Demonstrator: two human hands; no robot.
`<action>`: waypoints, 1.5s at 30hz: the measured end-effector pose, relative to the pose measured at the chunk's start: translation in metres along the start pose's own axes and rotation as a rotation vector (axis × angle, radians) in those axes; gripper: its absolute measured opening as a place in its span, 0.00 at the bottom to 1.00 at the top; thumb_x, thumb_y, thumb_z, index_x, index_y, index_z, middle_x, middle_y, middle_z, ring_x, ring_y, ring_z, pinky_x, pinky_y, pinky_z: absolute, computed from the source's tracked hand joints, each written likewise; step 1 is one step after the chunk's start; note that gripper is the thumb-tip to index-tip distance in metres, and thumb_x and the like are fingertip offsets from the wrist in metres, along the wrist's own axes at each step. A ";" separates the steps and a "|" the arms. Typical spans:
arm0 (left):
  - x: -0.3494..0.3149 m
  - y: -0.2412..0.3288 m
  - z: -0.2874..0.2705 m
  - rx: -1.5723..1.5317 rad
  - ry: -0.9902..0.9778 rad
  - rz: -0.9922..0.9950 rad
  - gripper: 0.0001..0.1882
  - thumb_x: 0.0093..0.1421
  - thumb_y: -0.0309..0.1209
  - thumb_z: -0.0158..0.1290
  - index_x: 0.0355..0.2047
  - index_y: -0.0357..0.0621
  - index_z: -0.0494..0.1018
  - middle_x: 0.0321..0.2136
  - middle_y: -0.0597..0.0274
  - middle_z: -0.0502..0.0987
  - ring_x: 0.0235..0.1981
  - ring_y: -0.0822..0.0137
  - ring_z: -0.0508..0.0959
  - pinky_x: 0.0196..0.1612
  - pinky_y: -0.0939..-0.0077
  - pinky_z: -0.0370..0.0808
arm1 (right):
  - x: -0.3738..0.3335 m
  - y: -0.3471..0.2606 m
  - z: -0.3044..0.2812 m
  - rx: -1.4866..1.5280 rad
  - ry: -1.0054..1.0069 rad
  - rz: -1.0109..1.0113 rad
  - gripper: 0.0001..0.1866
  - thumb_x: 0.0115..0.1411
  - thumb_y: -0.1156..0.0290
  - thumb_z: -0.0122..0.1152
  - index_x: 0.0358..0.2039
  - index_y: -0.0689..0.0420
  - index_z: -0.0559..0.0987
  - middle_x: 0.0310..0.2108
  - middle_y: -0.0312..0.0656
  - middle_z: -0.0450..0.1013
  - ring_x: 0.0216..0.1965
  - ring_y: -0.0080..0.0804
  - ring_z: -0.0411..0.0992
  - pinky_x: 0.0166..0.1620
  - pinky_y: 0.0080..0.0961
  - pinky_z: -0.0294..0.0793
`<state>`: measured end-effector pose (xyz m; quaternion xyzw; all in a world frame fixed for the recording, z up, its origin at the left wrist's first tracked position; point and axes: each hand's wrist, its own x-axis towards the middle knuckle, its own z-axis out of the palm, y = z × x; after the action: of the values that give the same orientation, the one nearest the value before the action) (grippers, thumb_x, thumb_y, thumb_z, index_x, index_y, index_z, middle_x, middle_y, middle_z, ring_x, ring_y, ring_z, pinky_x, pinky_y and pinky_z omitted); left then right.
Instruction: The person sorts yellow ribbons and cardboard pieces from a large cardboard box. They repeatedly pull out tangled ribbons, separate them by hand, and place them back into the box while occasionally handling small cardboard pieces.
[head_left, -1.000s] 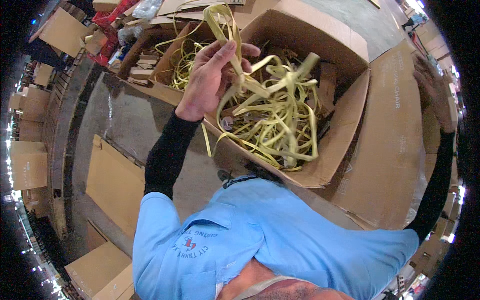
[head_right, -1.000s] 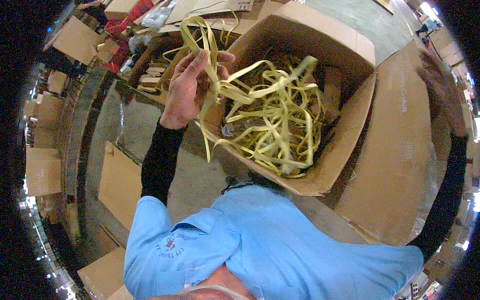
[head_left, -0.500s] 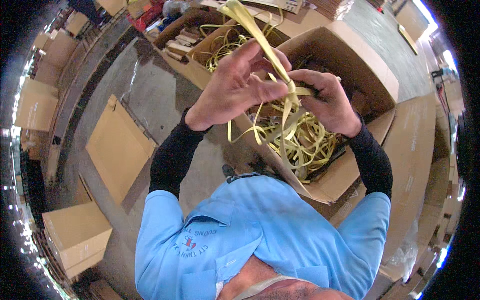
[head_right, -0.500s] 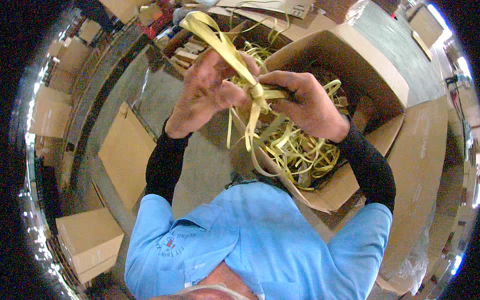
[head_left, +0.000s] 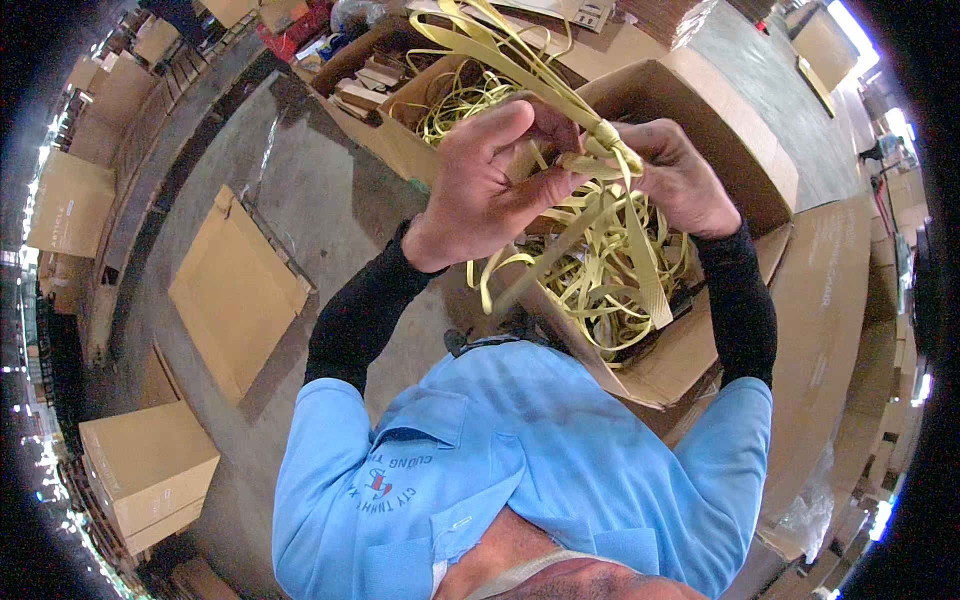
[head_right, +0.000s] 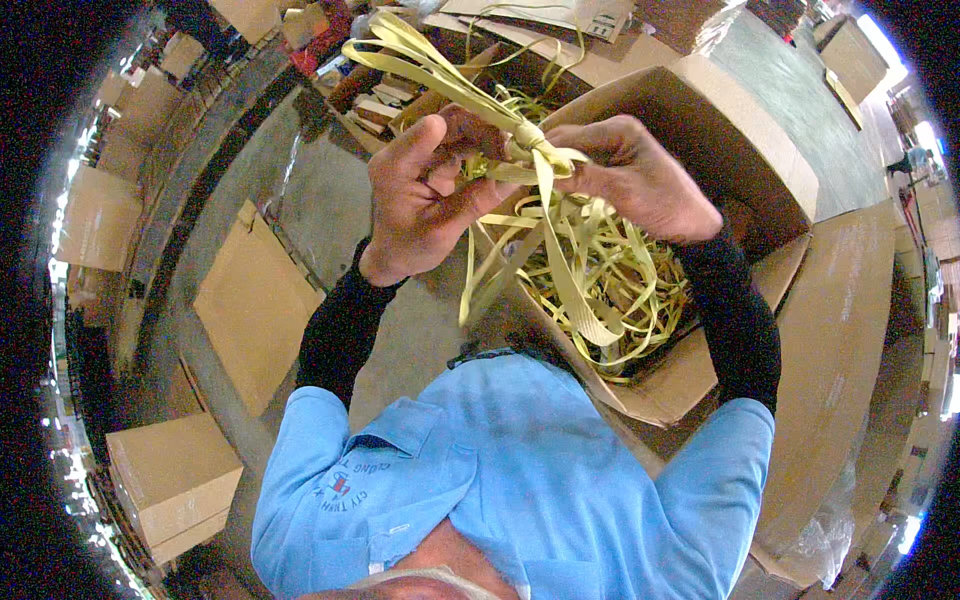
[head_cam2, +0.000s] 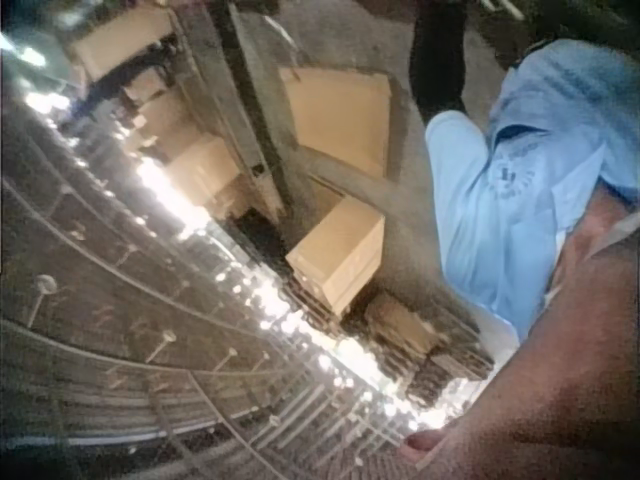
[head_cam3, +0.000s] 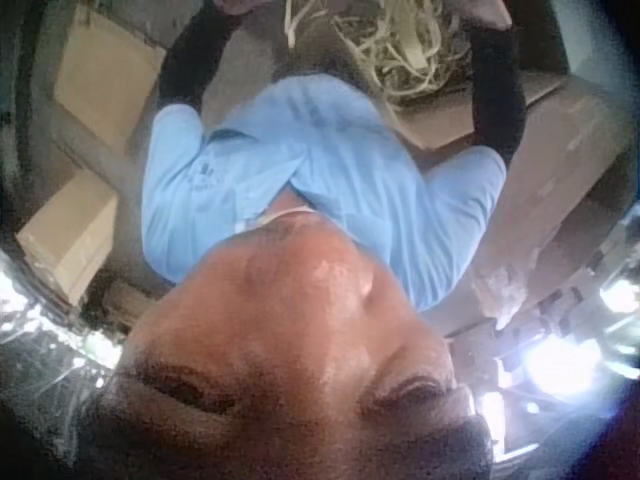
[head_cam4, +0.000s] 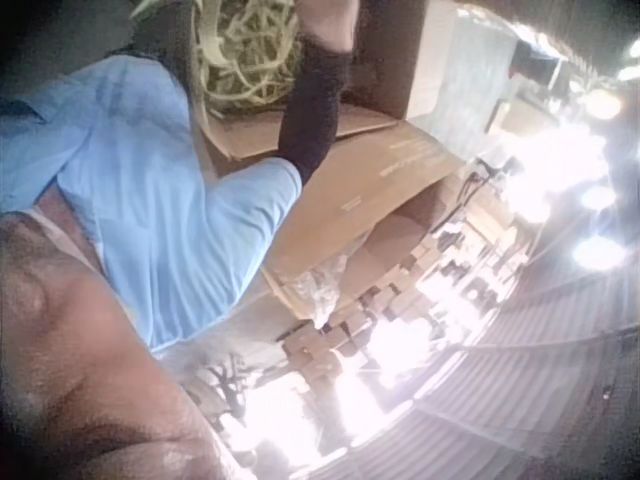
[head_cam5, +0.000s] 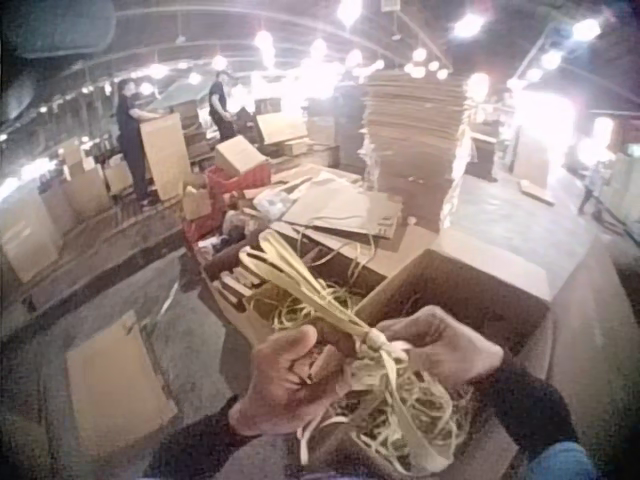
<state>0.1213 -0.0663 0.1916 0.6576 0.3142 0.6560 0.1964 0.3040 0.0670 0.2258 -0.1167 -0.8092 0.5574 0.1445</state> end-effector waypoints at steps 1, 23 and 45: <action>0.001 0.000 0.004 -0.113 0.062 -0.011 0.16 0.57 0.18 0.60 0.44 0.39 0.71 0.39 0.60 0.75 0.41 0.70 0.77 0.43 0.77 0.75 | -0.002 -0.004 -0.004 0.063 -0.018 -0.148 0.18 0.61 0.68 0.64 0.48 0.66 0.79 0.41 0.39 0.79 0.42 0.23 0.75 0.48 0.21 0.73; 0.020 -0.029 0.009 0.709 -0.144 0.362 0.10 0.39 0.21 0.60 0.19 0.39 0.68 0.25 0.60 0.71 0.29 0.59 0.74 0.34 0.66 0.73 | -0.038 -0.022 -0.001 -0.145 0.710 -0.253 0.11 0.65 0.69 0.60 0.42 0.64 0.79 0.37 0.39 0.78 0.39 0.23 0.75 0.46 0.22 0.73; -0.128 -0.069 -0.034 0.948 -0.656 -0.665 0.21 0.51 0.40 0.64 0.39 0.43 0.71 0.29 0.50 0.78 0.31 0.52 0.80 0.32 0.57 0.77 | -0.149 -0.010 -0.210 0.823 0.525 -0.912 0.23 0.67 0.64 0.52 0.57 0.64 0.69 0.58 0.50 0.68 0.60 0.41 0.65 0.67 0.39 0.58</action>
<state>0.0847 -0.1078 0.0526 0.7064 0.6788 0.1173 0.1630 0.5192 0.1941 0.2905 0.1701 -0.4370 0.6568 0.5906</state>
